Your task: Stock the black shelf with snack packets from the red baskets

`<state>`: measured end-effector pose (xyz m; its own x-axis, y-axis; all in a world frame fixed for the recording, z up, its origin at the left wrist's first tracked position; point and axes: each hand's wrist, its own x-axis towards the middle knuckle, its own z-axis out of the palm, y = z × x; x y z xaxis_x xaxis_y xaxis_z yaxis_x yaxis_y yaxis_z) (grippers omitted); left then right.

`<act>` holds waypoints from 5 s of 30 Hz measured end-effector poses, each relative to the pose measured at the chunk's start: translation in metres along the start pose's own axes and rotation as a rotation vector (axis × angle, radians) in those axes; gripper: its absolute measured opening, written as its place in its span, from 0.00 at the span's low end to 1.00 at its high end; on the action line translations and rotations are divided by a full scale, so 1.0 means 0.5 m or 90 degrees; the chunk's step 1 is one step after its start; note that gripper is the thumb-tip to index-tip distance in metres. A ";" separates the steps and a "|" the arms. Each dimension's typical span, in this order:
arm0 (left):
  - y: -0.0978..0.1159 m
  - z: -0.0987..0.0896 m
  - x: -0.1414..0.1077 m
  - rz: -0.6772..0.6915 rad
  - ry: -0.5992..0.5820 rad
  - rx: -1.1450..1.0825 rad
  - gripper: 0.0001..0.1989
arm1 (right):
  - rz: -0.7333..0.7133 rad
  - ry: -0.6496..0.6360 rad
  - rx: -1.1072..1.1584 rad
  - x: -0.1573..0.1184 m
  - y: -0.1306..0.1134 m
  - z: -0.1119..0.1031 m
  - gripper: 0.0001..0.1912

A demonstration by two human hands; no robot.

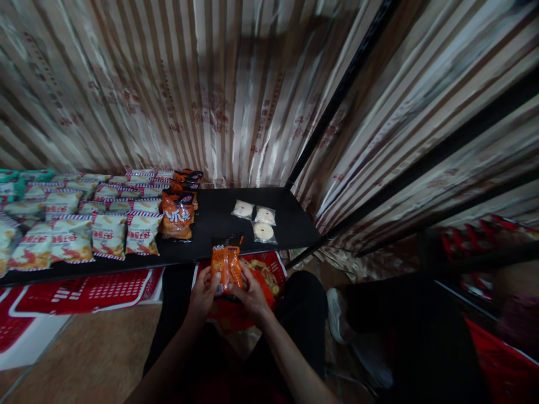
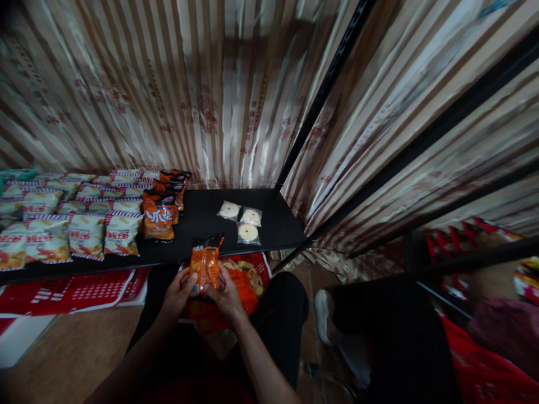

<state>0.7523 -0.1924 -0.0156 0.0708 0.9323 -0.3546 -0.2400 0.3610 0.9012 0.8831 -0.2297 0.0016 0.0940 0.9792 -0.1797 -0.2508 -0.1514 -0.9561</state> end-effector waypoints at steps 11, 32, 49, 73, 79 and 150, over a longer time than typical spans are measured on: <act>0.021 0.015 -0.011 0.163 0.084 0.147 0.17 | -0.102 0.079 -0.228 -0.012 -0.015 0.010 0.35; 0.050 0.017 -0.036 -0.007 -0.009 -0.022 0.26 | -0.324 0.070 -0.651 -0.051 -0.046 0.056 0.21; 0.063 0.018 -0.031 -0.044 0.016 -0.097 0.26 | -0.316 0.012 -0.592 -0.054 -0.044 0.072 0.16; 0.083 -0.030 -0.055 -0.141 -0.175 -0.116 0.28 | -0.009 0.103 -0.026 0.032 -0.072 0.043 0.19; 0.101 -0.047 -0.073 -0.137 -0.237 -0.074 0.27 | 0.042 0.171 0.057 0.046 -0.081 0.054 0.18; 0.016 -0.162 0.040 0.486 0.164 0.484 0.21 | -0.145 -0.004 -0.061 0.210 0.015 0.184 0.21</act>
<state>0.6732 -0.1725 -0.0357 -0.0678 0.9151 0.3976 0.5289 -0.3050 0.7920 0.8026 -0.1156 -0.0032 0.1315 0.9903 0.0446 -0.1315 0.0620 -0.9894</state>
